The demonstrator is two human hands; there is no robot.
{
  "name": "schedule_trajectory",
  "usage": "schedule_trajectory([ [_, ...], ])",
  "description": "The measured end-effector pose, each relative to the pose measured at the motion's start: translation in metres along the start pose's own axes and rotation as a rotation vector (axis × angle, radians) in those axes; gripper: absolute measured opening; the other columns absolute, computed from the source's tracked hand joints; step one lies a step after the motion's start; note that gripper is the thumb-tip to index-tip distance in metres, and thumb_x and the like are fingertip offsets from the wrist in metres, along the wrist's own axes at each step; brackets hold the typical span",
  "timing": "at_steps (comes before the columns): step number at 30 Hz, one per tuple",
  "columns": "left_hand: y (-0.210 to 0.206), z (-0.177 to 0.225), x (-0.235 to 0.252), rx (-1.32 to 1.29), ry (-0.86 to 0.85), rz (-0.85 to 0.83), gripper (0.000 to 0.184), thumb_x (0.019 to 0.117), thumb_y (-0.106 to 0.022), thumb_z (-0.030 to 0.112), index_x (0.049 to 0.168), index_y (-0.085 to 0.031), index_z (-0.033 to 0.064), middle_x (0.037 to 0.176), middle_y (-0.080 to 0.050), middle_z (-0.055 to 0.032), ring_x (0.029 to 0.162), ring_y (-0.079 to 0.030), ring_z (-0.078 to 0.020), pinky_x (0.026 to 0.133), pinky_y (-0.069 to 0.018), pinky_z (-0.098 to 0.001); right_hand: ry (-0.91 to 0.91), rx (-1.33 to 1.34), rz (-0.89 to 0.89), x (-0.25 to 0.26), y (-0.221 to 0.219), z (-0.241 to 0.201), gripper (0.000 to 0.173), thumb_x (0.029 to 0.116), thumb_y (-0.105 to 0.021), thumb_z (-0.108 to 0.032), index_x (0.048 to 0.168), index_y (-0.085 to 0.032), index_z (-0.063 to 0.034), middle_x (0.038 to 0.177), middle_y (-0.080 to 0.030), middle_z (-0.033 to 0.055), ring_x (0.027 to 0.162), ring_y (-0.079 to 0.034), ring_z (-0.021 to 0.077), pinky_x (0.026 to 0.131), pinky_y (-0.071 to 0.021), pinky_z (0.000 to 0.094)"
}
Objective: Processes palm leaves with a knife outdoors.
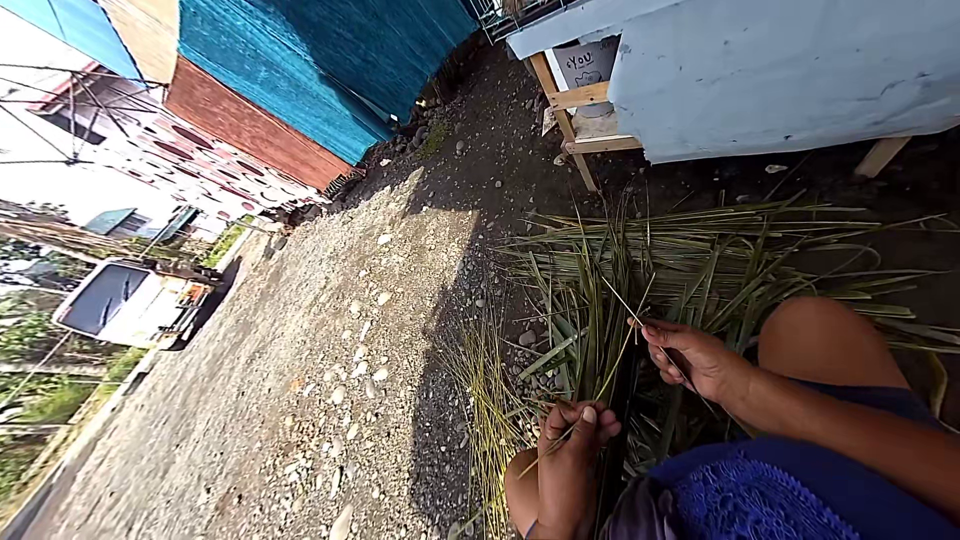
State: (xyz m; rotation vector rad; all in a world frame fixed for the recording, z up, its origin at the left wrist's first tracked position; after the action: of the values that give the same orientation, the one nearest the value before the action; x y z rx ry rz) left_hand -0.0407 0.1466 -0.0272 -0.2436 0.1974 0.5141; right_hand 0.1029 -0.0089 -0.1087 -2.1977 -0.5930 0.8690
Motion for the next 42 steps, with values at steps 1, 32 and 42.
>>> schedule_trajectory([
  [1, 0.001, 0.0, -0.002, -0.005, 0.006, 0.008, 0.02, 0.0993, -0.048, -0.009, 0.086, -0.06, 0.002, 0.096, -0.076, -0.0171, 0.081, -0.077, -0.0253, 0.078, -0.0645, -0.0376, 0.007, 0.003, 0.031, 0.005, 0.004, -0.001, 0.03, 0.1041, -0.058, -0.02, 0.133, -0.062, -0.0106, 0.061, -0.047, -0.0036, 0.043, -0.043, 0.0037, 0.04, -0.0379, 0.0173],
  [32, 0.155, 0.205, -0.055, 0.573, -1.212, 0.837, 0.017, 0.1086, -0.029, 0.003, 0.123, -0.039, 0.0001, 0.075, -0.056, 0.0027, 0.054, -0.062, -0.0107, 0.052, -0.0573, -0.0287, -0.054, -0.454, 0.423, 0.045, 0.094, 0.005, 0.03, 0.1013, -0.066, -0.027, 0.127, -0.065, -0.011, 0.063, -0.048, -0.0033, 0.043, -0.04, 0.0048, 0.039, -0.0338, 0.0186],
  [42, 0.276, 0.156, 0.051, 1.347, -0.277, 0.913, 0.076, 0.1023, -0.062, 0.03, 0.16, -0.024, -0.0017, 0.157, -0.029, -0.0384, 0.144, -0.035, -0.0531, 0.117, -0.0314, -0.0604, -0.065, -0.768, 0.386, 0.051, 0.093, 0.013, 0.033, 0.1008, -0.067, -0.025, 0.129, -0.065, -0.0079, 0.075, -0.052, 0.0003, 0.05, -0.038, 0.0055, 0.046, -0.0329, 0.0214],
])
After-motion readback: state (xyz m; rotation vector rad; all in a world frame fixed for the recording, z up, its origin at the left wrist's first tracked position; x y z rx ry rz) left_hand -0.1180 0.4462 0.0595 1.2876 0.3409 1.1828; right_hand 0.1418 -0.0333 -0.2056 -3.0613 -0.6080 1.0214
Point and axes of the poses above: each hand's wrist, its own x-axis towards the middle knuckle, its own y-axis out of the back of the hand, z = x × y, the point moved 3 cm from there along x, towards the middle knuckle
